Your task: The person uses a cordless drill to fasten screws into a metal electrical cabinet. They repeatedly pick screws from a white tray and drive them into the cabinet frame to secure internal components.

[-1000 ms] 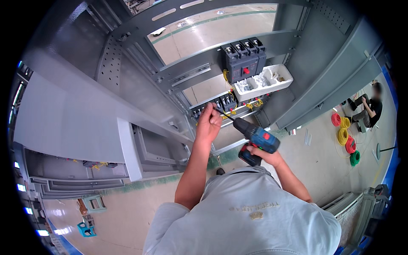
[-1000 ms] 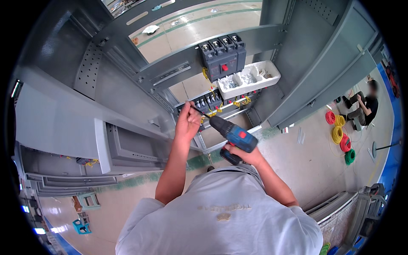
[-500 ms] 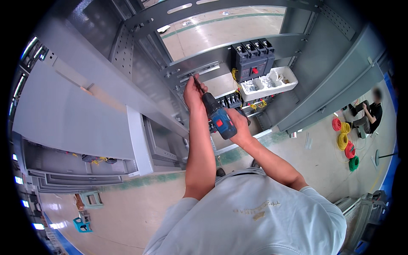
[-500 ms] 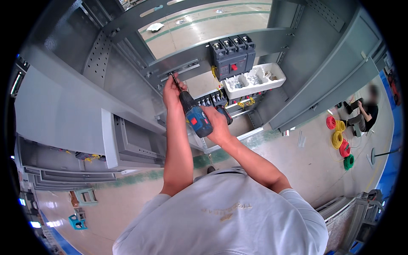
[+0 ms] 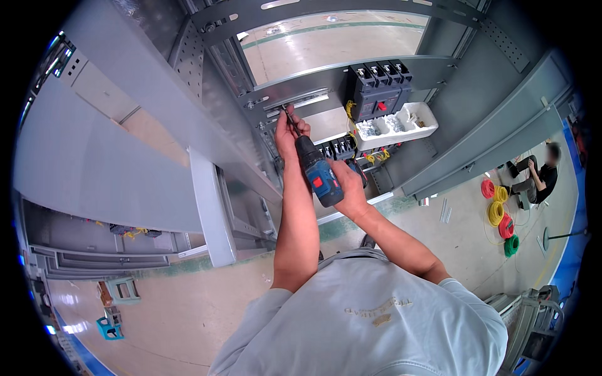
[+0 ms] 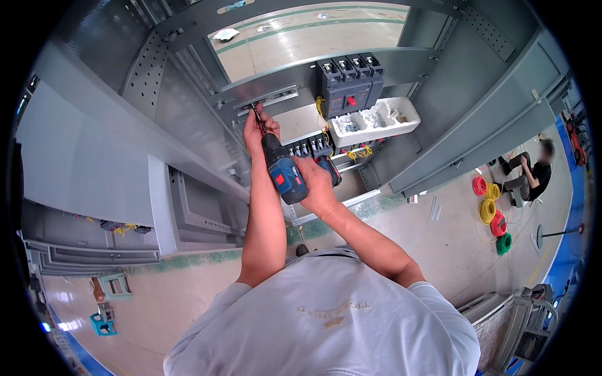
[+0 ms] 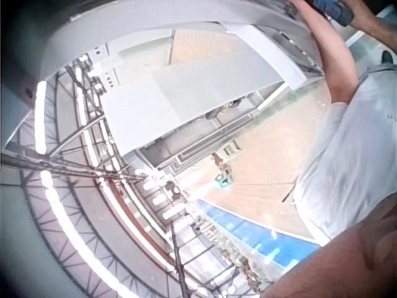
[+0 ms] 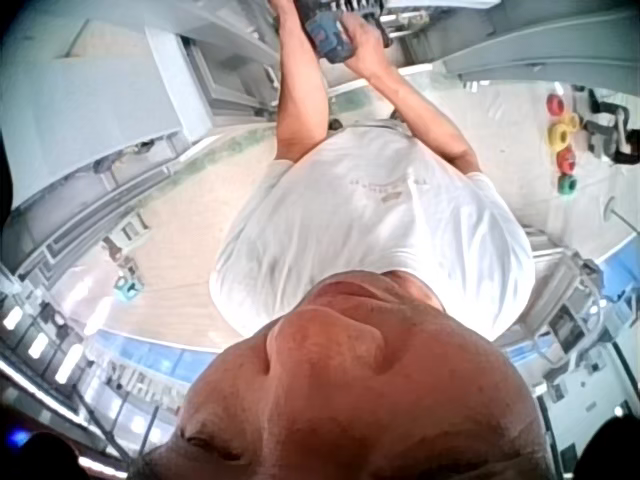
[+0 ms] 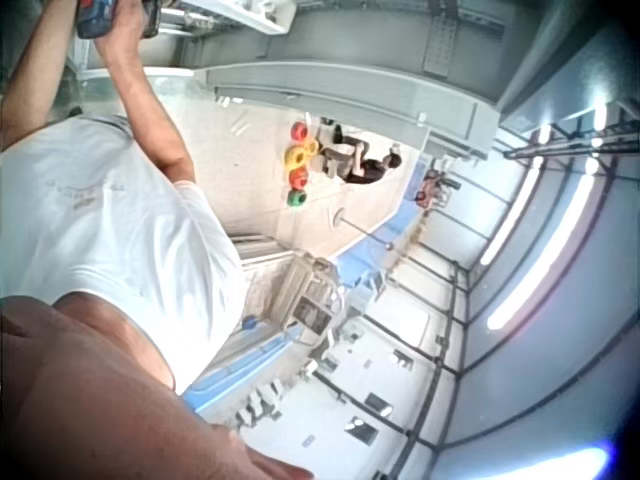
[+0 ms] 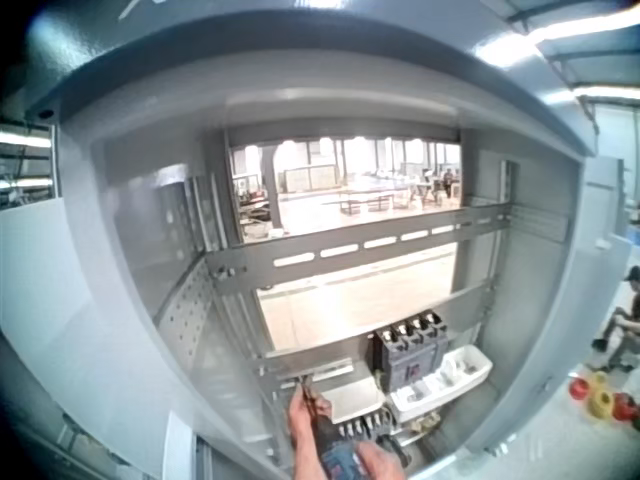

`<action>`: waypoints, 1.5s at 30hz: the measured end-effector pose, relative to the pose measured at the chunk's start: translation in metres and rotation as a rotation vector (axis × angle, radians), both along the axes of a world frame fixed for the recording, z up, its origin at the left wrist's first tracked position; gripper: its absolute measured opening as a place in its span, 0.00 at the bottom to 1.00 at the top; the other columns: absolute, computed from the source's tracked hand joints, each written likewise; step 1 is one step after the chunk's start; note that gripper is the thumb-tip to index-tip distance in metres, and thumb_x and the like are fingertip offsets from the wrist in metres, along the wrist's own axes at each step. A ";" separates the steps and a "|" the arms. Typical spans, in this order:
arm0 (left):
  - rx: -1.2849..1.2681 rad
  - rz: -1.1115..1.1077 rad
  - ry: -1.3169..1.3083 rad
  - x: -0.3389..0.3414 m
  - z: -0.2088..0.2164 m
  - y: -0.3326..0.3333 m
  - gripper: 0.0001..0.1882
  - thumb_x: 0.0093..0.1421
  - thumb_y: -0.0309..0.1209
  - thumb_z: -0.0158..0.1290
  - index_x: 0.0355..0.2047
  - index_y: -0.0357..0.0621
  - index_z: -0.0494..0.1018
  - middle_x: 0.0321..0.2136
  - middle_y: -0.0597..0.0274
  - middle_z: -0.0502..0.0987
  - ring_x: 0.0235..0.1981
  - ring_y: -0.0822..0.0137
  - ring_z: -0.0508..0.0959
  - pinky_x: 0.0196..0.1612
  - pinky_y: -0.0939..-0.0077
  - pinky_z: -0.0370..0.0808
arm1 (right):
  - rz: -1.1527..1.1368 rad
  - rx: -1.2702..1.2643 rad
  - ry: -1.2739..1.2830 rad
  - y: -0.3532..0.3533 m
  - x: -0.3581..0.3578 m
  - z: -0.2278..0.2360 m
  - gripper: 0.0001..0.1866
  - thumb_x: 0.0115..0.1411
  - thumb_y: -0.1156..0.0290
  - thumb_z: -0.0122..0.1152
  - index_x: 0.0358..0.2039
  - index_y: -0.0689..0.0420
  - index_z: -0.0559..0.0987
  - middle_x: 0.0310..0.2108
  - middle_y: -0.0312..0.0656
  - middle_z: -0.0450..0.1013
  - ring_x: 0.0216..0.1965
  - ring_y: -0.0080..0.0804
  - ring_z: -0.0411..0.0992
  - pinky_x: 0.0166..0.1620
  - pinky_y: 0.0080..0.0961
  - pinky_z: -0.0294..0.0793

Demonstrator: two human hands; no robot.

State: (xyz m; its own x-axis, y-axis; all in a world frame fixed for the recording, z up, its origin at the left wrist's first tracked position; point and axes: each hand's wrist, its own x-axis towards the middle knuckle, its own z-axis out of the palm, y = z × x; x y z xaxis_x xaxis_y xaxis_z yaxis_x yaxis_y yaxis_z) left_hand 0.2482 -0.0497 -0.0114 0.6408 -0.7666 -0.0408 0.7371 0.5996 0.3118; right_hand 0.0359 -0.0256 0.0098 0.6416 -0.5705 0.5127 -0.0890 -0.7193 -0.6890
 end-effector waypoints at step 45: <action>-0.243 -0.074 0.142 -0.011 0.004 -0.004 0.15 0.69 0.38 0.50 0.41 0.40 0.79 0.28 0.65 0.78 0.27 0.68 0.75 0.32 0.74 0.75 | -0.038 0.055 0.012 0.015 0.013 0.011 0.16 0.52 0.75 0.65 0.42 0.60 0.74 0.35 0.54 0.75 0.36 0.59 0.76 0.37 0.44 0.76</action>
